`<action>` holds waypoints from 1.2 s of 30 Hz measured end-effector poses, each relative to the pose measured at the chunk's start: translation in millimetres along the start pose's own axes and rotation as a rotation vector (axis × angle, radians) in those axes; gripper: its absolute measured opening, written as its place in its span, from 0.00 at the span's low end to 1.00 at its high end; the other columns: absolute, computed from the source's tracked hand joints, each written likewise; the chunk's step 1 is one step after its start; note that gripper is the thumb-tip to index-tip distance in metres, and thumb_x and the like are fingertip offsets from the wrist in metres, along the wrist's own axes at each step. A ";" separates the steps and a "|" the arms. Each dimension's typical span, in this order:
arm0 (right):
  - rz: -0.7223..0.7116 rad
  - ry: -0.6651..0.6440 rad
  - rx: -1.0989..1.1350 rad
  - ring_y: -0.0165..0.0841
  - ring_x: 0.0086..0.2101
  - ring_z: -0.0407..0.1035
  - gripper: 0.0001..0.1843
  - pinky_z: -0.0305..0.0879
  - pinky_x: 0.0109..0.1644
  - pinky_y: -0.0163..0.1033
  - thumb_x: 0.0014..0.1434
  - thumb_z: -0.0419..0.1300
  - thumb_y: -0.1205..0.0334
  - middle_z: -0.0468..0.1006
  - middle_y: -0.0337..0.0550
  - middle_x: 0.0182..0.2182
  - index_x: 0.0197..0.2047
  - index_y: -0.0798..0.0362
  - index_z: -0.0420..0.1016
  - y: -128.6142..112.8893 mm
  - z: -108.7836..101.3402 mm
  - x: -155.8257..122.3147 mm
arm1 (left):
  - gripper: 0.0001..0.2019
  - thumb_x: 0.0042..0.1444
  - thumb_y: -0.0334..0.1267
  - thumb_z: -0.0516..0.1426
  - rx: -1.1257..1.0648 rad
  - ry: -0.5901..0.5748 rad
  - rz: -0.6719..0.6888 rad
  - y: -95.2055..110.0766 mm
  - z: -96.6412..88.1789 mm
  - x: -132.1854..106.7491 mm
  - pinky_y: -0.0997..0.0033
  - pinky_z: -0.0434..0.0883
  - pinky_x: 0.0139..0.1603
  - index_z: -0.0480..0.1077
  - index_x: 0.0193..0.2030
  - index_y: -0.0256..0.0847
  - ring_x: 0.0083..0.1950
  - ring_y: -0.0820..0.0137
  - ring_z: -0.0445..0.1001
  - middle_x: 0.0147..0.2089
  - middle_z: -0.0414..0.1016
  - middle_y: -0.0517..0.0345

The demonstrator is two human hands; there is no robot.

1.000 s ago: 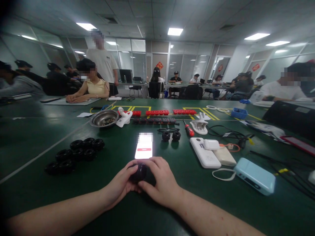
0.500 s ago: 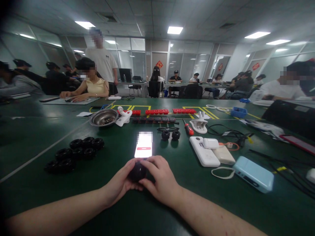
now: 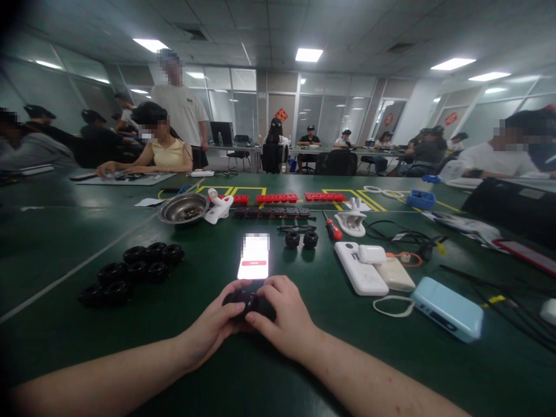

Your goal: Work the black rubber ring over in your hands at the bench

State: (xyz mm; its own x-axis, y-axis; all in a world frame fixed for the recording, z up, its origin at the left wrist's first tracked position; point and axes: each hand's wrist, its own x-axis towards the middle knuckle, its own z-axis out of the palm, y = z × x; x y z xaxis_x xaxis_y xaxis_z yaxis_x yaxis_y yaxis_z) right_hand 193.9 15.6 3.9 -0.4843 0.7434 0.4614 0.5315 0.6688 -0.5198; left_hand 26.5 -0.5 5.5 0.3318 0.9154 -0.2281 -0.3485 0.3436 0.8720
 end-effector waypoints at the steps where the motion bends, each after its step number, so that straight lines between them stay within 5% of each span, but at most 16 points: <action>1: -0.010 -0.004 0.003 0.39 0.39 0.61 0.10 0.62 0.43 0.46 0.54 0.56 0.58 0.66 0.46 0.37 0.38 0.54 0.67 0.1 0.0 0.0 | 0.20 0.49 0.35 0.56 -0.002 -0.007 0.003 -0.6 -0.7 0.8 0.60 0.67 0.41 0.54 0.48 0.41 0.43 0.61 0.68 0.45 0.61 0.50; 11: -0.158 -0.040 0.001 0.39 0.45 0.59 0.25 0.60 0.48 0.47 0.56 0.54 0.63 0.62 0.49 0.45 0.57 0.51 0.56 -2.9 -1.9 -2.0 | 0.14 0.56 0.44 0.48 0.062 0.015 -0.036 0.7 2.2 4.5 0.70 0.66 0.26 0.57 0.45 0.38 0.28 0.71 0.68 0.37 0.64 0.53; 17: -0.006 0.037 -0.002 0.41 0.42 0.61 0.20 0.60 0.46 0.48 0.51 0.58 0.52 0.66 0.49 0.41 0.45 0.54 0.65 -4.3 -1.3 -0.5 | 0.14 0.53 0.39 0.52 0.031 0.034 0.015 -0.1 0.5 0.3 0.68 0.67 0.31 0.56 0.46 0.40 0.38 0.65 0.68 0.42 0.63 0.51; 20: 0.021 0.014 -0.051 0.40 0.39 0.62 0.15 0.62 0.42 0.46 0.50 0.59 0.55 0.67 0.47 0.38 0.39 0.54 0.67 -3.2 -0.4 -0.4 | 0.18 0.51 0.37 0.54 0.022 0.039 -0.010 -0.3 -0.7 -0.3 0.65 0.67 0.35 0.54 0.48 0.41 0.40 0.64 0.69 0.44 0.62 0.51; 24: -0.064 0.029 -0.050 0.39 0.40 0.62 0.15 0.62 0.43 0.47 0.53 0.58 0.60 0.67 0.48 0.39 0.44 0.53 0.66 -2.6 -0.2 -1.4 | 0.20 0.51 0.40 0.54 0.008 0.026 -0.019 0.4 0.1 2.5 0.64 0.68 0.33 0.52 0.49 0.42 0.36 0.65 0.71 0.43 0.63 0.50; 29: -0.132 0.036 -0.047 0.40 0.44 0.60 0.23 0.60 0.47 0.47 0.54 0.56 0.64 0.65 0.48 0.43 0.54 0.50 0.58 -3.7 -1.1 -2.8 | 0.19 0.52 0.46 0.51 0.047 -0.018 -0.037 0.8 2.2 5.9 0.70 0.64 0.25 0.54 0.46 0.39 0.22 0.72 0.68 0.29 0.66 0.57; 36: 0.016 0.062 0.009 0.38 0.36 0.62 0.16 0.61 0.40 0.45 0.54 0.54 0.50 0.68 0.45 0.35 0.39 0.54 0.64 -1.2 0.6 -0.8 | 0.22 0.46 0.40 0.57 0.042 0.006 0.022 -0.1 0.4 1.1 0.68 0.67 0.29 0.55 0.47 0.39 0.34 0.68 0.69 0.42 0.62 0.51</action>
State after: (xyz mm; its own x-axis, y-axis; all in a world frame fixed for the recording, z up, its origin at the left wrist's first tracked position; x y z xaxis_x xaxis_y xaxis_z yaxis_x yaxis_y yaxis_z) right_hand 193.3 14.2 3.7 -0.4320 0.7530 0.4964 0.5324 0.6572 -0.5336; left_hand 27.3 0.3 5.3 0.3195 0.9237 -0.2113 -0.3181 0.3146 0.8944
